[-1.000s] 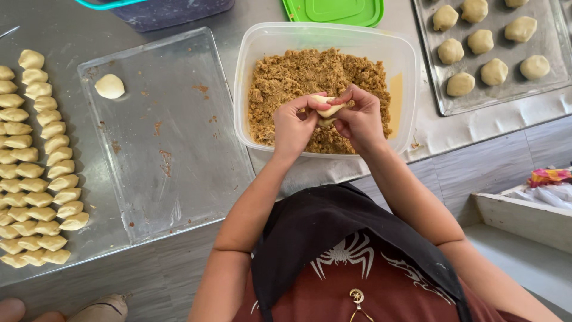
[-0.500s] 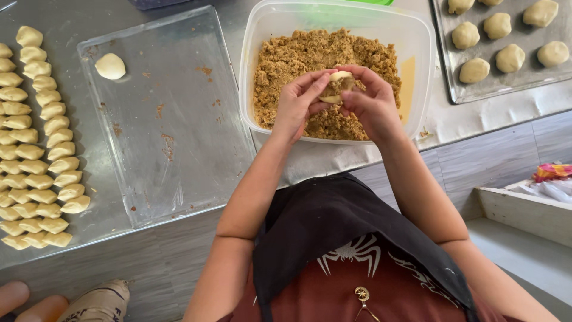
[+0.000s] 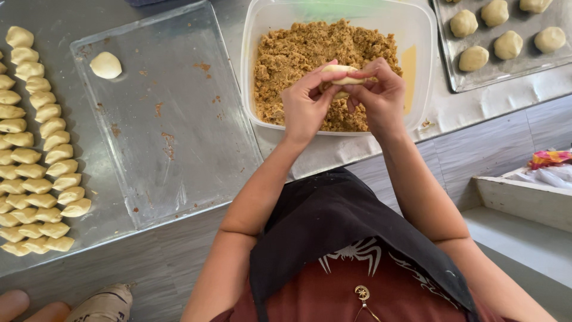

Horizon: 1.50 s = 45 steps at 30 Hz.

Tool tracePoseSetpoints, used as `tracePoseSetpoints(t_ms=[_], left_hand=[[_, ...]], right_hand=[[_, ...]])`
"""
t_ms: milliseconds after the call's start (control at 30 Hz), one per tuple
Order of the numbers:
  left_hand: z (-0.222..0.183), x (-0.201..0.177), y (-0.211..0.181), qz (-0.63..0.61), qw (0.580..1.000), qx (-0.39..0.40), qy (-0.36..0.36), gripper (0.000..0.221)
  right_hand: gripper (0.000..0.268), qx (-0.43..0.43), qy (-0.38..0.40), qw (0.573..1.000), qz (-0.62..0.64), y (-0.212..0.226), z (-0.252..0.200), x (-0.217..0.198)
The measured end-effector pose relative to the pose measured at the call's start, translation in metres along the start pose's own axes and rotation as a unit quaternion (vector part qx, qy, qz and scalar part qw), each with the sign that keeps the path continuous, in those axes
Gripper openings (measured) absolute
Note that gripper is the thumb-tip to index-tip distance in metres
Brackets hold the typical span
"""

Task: The person fills small pieces of dough with a mixture from a container by hand and places the formed pastries onto a metal baking tray.

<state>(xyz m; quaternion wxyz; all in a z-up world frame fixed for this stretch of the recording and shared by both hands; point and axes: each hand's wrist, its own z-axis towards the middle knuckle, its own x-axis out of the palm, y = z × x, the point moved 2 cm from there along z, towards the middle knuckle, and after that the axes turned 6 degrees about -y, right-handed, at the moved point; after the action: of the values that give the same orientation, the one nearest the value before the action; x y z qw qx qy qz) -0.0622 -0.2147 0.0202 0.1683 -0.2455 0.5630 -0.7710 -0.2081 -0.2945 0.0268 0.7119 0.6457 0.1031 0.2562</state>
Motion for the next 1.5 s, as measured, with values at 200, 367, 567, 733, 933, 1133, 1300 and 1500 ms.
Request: tracePoseSetpoints(t_ms=[200,367,567,733,933,1133,1300,1500], left_hand=[[-0.009,-0.033,-0.022,-0.133,0.975,-0.1,0.15,0.08],[-0.031,-0.052,-0.037,-0.101,0.973,-0.114,0.175,0.074],[-0.056,-0.073,-0.073,0.083,0.978,0.028,0.19,0.05],[-0.088,-0.079,-0.065,0.218,0.963,0.11,0.115,0.031],[-0.117,-0.075,0.001,0.421,0.9,0.08,0.08,0.013],[-0.142,-0.077,0.037,0.371,0.925,-0.08,0.013,0.022],[-0.146,-0.078,0.041,0.213,0.93,-0.289,-0.081,0.034],[-0.169,-0.097,0.081,-0.013,0.971,-0.237,-0.024,0.053]], right_hand=[[0.055,-0.021,0.058,0.995,-0.078,0.043,-0.024,0.025],[0.046,-0.065,0.063,0.988,-0.128,0.058,-0.041,0.032],[0.032,-0.021,0.05,0.992,-0.116,0.059,-0.074,0.029],[0.022,-0.041,0.011,0.96,-0.276,0.039,-0.102,0.038],[0.016,-0.107,0.006,0.902,-0.419,-0.035,-0.123,0.061],[0.036,-0.088,0.121,0.886,-0.439,-0.054,-0.135,0.058],[0.059,-0.096,0.22,0.88,-0.409,-0.037,-0.133,0.064],[0.051,-0.076,0.206,0.89,-0.4,-0.047,-0.126,0.059]])
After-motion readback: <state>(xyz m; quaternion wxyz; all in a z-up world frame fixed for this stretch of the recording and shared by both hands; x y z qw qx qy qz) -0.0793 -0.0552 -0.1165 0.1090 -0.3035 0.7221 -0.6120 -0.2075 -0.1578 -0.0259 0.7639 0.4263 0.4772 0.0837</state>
